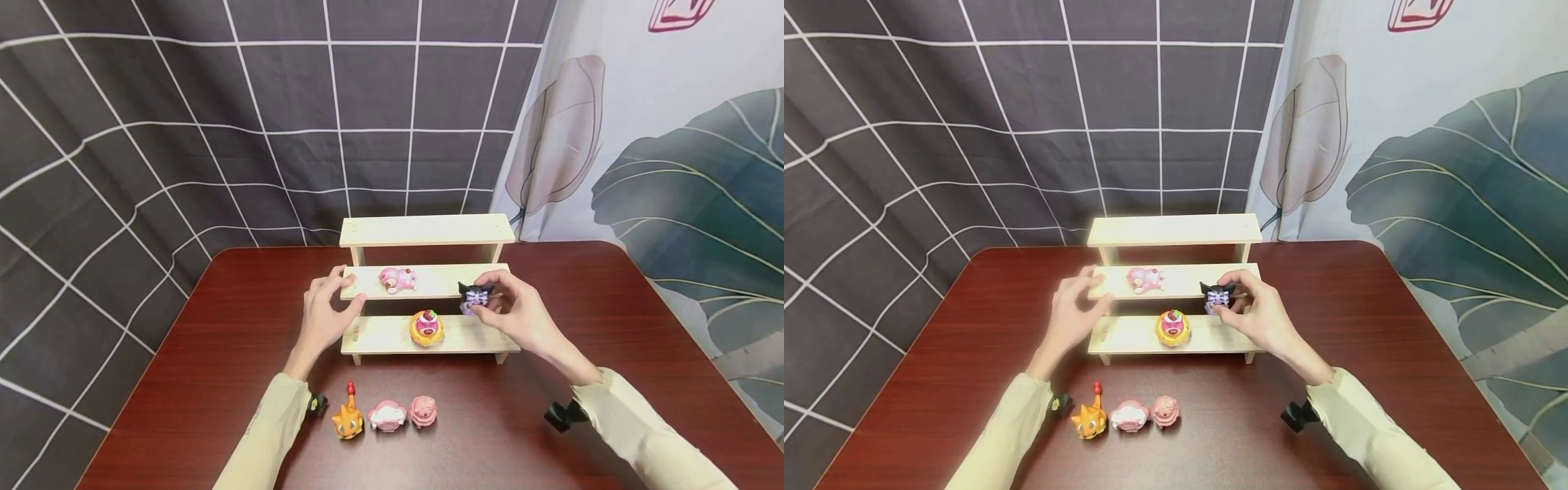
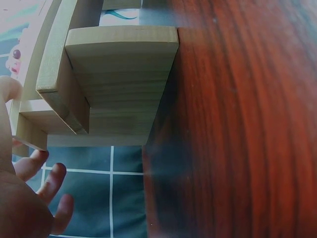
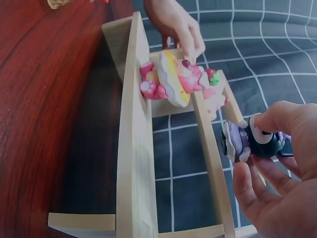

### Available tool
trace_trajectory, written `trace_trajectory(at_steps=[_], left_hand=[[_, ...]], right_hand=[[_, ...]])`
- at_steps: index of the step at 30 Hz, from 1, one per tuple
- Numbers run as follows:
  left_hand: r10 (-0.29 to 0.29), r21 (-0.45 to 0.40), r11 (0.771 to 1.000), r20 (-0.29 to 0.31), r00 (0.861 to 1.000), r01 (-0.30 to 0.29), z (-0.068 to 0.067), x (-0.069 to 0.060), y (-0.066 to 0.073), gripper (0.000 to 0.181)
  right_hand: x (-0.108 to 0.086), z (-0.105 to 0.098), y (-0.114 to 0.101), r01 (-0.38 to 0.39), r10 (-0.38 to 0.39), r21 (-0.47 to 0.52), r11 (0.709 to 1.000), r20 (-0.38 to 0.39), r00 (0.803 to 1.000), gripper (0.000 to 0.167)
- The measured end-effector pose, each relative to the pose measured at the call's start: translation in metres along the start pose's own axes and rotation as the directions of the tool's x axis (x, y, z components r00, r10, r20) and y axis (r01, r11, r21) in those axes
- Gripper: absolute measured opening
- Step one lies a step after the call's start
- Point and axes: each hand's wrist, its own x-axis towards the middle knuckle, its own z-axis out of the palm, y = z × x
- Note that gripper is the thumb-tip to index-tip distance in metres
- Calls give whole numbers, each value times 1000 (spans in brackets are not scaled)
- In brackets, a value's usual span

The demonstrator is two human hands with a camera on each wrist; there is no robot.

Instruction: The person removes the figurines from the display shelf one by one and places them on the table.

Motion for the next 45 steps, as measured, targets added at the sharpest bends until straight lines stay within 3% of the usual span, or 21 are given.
trace_trajectory(at_steps=[13,24,32,39,45], left_hand=[[5,-5,1000,-6,1000,-5,0,0,1,37],[-2,-6,1000,-10,1000,1,0,0,1,38],[0,-3,1000,-10,1000,0,0,0,1,37],[4,-8,1000,-9,1000,-5,0,0,1,37],[1,-8,1000,-7,1000,-1,0,-1,1,37]], right_hand=[[-16,2,-5,38,-38,-30,999,4,999,44],[-32,5,-7,-11,9,54,998,30,1000,43],[-41,9,-7,29,-30,37,999,31,999,44],[-51,11,-5,-11,7,80,997,58,998,44],[-58,14,-5,-8,6,41,999,54,999,45]])
